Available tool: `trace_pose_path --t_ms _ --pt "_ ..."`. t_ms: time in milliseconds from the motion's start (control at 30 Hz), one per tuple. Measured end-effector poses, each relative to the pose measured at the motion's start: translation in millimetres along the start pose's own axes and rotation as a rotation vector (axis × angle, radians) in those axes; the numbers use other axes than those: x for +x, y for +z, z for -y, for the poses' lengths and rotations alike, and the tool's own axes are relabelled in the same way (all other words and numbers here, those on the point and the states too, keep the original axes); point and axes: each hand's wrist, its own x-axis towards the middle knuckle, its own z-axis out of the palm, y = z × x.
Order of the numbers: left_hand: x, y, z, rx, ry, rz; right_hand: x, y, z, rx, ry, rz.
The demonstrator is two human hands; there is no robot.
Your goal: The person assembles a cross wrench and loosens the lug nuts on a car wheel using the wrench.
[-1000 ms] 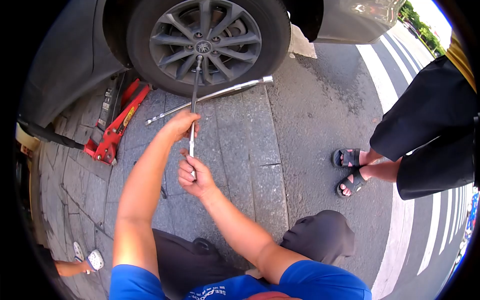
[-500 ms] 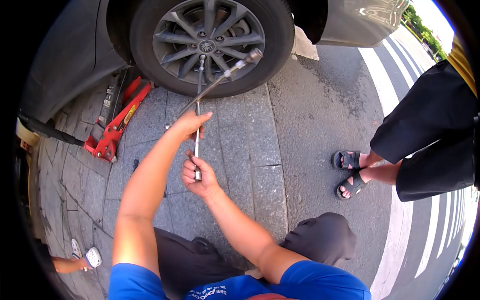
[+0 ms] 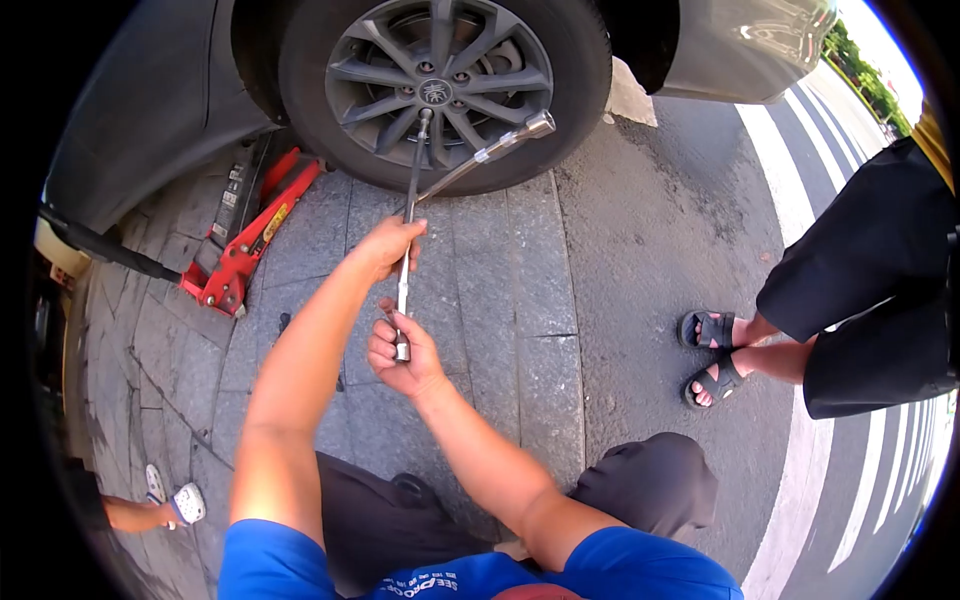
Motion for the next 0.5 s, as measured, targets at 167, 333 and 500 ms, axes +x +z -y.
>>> trace_pose_path --t_ms 167,333,500 --pt "5.9 -11.6 -0.8 1.003 0.207 -0.217 7.4 22.6 -0.1 -0.642 -0.014 -0.343" --pt "-5.1 6.8 -0.7 1.194 0.306 -0.392 22.0 -23.6 -3.1 -1.692 -0.451 -0.576" --pt "7.3 -9.2 5.6 0.081 -0.013 0.079 1.6 -6.3 4.7 -0.113 -0.019 0.044"
